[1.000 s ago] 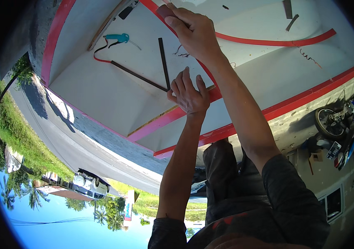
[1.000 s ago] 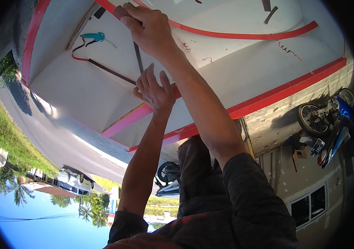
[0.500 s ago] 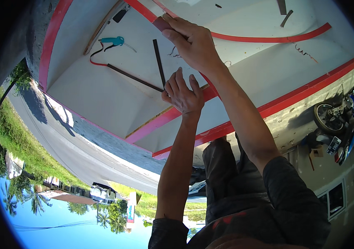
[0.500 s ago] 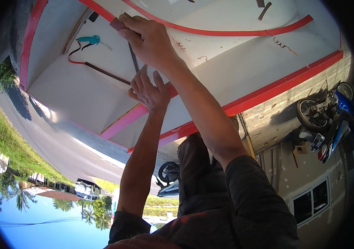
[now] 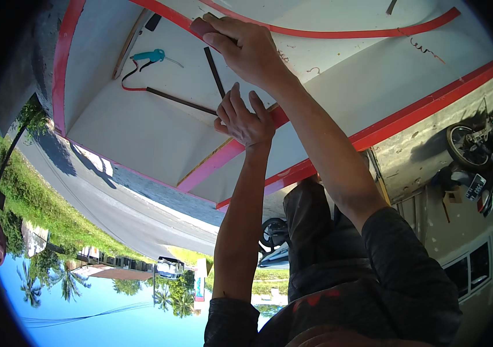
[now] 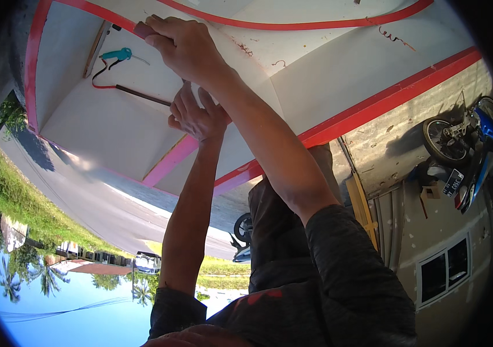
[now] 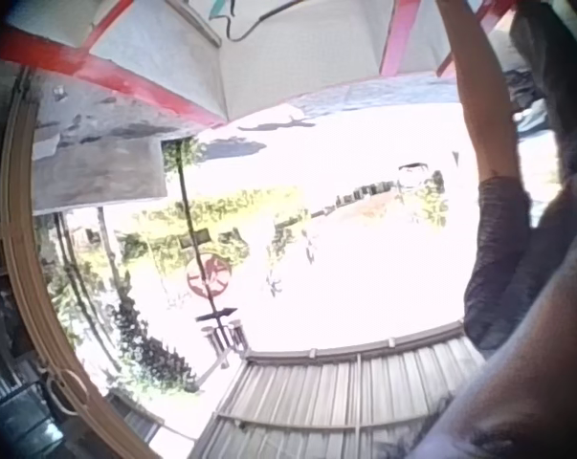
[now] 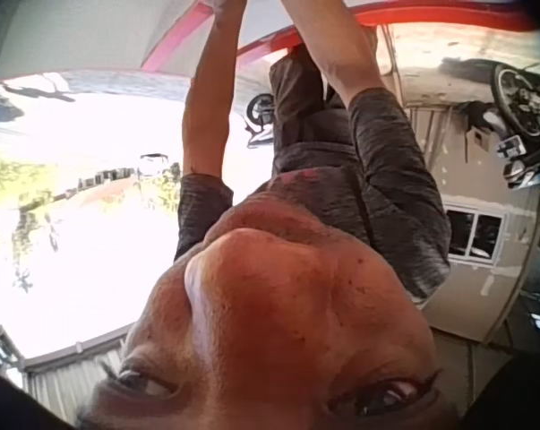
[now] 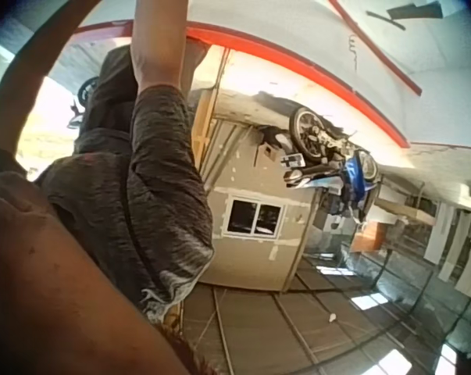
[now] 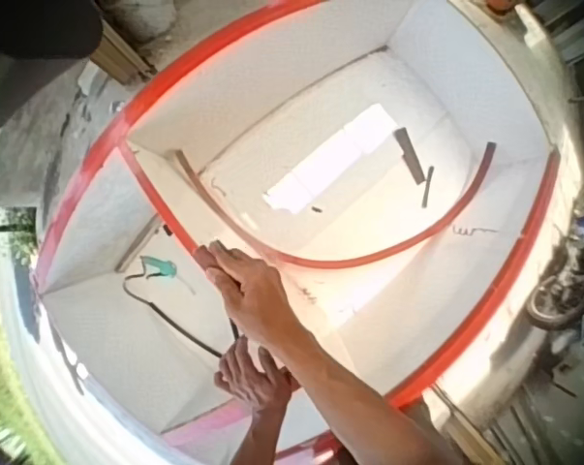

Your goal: The recorder is sanding the edges and surfaces of a wooden cabinet frame using sandpaper.

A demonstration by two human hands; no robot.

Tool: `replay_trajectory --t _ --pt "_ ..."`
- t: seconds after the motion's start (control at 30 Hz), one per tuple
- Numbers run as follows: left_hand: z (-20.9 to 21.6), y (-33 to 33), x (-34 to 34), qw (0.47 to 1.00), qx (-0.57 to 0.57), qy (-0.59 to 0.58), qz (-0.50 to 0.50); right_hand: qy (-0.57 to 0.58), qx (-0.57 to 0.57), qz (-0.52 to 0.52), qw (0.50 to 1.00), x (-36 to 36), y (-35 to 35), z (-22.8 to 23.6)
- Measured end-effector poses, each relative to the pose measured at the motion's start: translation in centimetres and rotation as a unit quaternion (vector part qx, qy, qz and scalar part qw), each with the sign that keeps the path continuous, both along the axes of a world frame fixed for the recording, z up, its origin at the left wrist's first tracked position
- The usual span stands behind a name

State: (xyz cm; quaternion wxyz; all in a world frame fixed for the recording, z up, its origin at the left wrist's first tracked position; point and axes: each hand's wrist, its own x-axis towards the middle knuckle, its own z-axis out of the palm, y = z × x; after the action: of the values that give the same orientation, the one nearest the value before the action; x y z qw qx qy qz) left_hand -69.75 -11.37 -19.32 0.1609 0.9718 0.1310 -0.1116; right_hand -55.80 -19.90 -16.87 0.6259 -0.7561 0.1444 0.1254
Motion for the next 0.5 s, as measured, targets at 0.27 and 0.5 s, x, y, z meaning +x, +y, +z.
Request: replay_trajectory --t 0.27,0.5 --pt "-0.5 0.2 0.2 0.999 0.039 0.004 -0.02 -0.021 0.001 -0.043 0.999 -1.5 -0.1 0.3" --pt "0.0 -0.2 0.1 1.0 0.011 0.006 0.003 -0.051 -0.046 -0.04 0.997 -3.5 -1.1 -0.5"
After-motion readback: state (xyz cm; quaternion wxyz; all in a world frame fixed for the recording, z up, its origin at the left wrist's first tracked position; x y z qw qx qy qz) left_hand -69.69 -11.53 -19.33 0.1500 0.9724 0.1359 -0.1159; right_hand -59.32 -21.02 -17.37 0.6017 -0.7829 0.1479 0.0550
